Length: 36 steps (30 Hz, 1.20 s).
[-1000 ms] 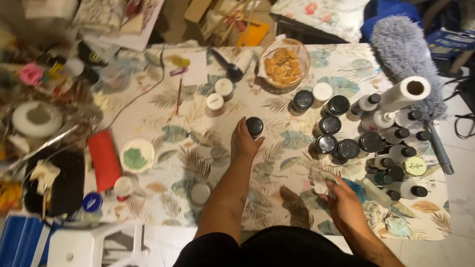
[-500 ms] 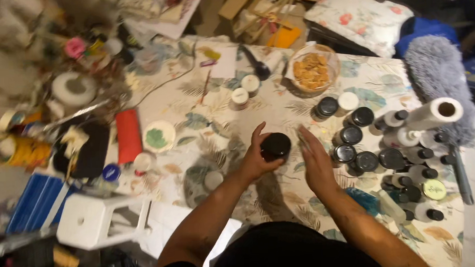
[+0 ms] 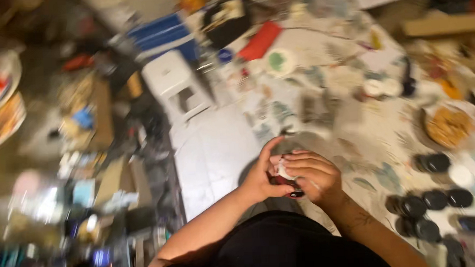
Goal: The person organizes numerous small jars on a glass table and a patterned surface, wiping some of the jars with a cloth.
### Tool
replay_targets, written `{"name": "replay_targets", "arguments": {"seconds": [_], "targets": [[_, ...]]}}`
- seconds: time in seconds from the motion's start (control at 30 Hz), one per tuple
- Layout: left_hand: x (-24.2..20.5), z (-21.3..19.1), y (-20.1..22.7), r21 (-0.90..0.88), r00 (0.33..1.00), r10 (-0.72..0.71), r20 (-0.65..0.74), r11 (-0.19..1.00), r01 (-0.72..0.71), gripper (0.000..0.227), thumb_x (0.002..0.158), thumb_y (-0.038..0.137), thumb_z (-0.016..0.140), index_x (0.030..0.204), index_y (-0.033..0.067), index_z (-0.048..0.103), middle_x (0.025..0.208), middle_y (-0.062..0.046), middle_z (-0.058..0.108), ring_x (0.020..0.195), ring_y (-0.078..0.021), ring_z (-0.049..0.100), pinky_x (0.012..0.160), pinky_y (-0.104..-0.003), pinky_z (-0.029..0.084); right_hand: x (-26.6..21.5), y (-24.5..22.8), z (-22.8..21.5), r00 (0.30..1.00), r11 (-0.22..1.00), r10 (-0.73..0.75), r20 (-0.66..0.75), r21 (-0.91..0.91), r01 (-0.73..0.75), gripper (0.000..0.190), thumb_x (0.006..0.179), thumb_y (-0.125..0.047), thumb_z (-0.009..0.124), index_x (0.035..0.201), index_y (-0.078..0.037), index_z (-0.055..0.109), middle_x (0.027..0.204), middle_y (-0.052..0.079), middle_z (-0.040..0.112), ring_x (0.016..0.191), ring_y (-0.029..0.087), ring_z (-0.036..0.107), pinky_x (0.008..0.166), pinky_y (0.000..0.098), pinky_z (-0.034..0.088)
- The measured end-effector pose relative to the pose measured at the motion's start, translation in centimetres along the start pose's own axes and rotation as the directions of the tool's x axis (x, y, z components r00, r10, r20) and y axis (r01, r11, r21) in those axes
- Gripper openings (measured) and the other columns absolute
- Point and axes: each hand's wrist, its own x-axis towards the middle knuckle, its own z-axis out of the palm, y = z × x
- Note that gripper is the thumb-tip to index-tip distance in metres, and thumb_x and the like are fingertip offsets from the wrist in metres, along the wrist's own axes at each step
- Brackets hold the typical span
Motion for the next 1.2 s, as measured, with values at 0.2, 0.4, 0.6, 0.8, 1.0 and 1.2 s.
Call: {"name": "replay_targets", "arguments": {"seconds": [0.2, 0.4, 0.6, 0.8, 1.0, 1.2], "targets": [[-10.3, -2.6, 3.7, -0.037, 0.960, 0.147, -0.238, 0.986, -0.160, 0.122, 0.074, 0.014, 0.090, 0.167, 0.0147, 0.012, 0.129, -0.013, 0.065, 0.098, -0.0107, 0.067, 0.072, -0.018, 0.056, -1.2, 2.5, 11.1, 0.922, 0.792, 0.345, -0.177, 0.582, -0.185, 0.033, 0.099, -0.009, 0.044, 0.076, 0.008, 0.060, 0.078, 0.024, 0.065, 0.081, 0.040, 0.069, 0.084, 0.0482, 0.058], [-21.1, -4.9, 13.0, 0.518, 0.776, 0.216, -0.592, 0.840, 0.161, 0.097, 0.071, 0.034, 0.086, 0.153, 0.0135, 0.038, 0.150, -0.011, 0.046, 0.141, -0.0243, 0.047, 0.120, -0.034, 0.034, 4.4, -1.6, 20.0, 0.480, 0.227, 0.877, 0.021, 0.862, -0.453, 0.057, 0.113, -0.035, 0.033, 0.062, -0.014, 0.044, 0.057, 0.009, 0.044, 0.057, 0.027, 0.048, 0.062, 0.0439, 0.048], [-32.3, -12.8, 18.4, 0.752, 0.585, 0.484, -0.651, 0.517, 0.409, 0.080, 0.068, 0.022, 0.081, 0.140, 0.0119, 0.049, 0.137, -0.016, 0.056, 0.131, -0.0327, 0.055, 0.119, -0.042, 0.039, 5.5, -1.5, 30.7, 0.562, 0.125, 0.796, 0.227, 0.845, -0.519, 0.051, 0.113, -0.037, 0.044, 0.072, -0.011, 0.058, 0.068, 0.012, 0.058, 0.066, 0.026, 0.057, 0.066, 0.0411, 0.051], [-42.0, -24.3, 23.7, 0.669, 0.422, 0.627, -0.655, 0.222, 0.709, 0.092, 0.056, 0.036, 0.089, 0.140, 0.0167, 0.055, 0.133, -0.009, 0.061, 0.125, -0.0374, 0.056, 0.106, -0.052, 0.046, 8.2, -7.0, 40.3, 0.608, 0.133, 0.686, 0.399, 0.753, -0.644, 0.049, 0.117, -0.026, 0.037, 0.071, -0.012, 0.049, 0.063, 0.007, 0.053, 0.067, 0.022, 0.064, 0.071, 0.0316, 0.058], [-46.4, -32.4, 25.8, 0.646, 0.480, 0.585, -0.653, 0.101, 0.756, 0.088, 0.061, 0.027, 0.084, 0.141, 0.0151, 0.052, 0.131, -0.011, 0.059, 0.124, -0.0338, 0.058, 0.109, -0.044, 0.044, 7.9, -7.8, 43.5, 0.589, 0.135, 0.689, 0.422, 0.725, -0.676, 0.050, 0.118, -0.024, 0.033, 0.073, -0.011, 0.050, 0.066, 0.010, 0.053, 0.068, 0.025, 0.066, 0.073, 0.0319, 0.058], [-47.2, -34.2, 26.6, 0.390, 0.364, 0.333, -0.870, 0.010, 0.921, 0.086, 0.066, 0.040, 0.079, 0.146, 0.0365, 0.050, 0.130, -0.001, 0.048, 0.122, -0.0318, 0.050, 0.098, -0.047, 0.042, 6.6, -4.9, 44.5, 0.636, 0.296, 0.648, 0.418, 0.631, -0.717, 0.044, 0.117, -0.017, 0.034, 0.076, -0.007, 0.048, 0.070, 0.014, 0.054, 0.073, 0.026, 0.064, 0.079, 0.0336, 0.056]]}}
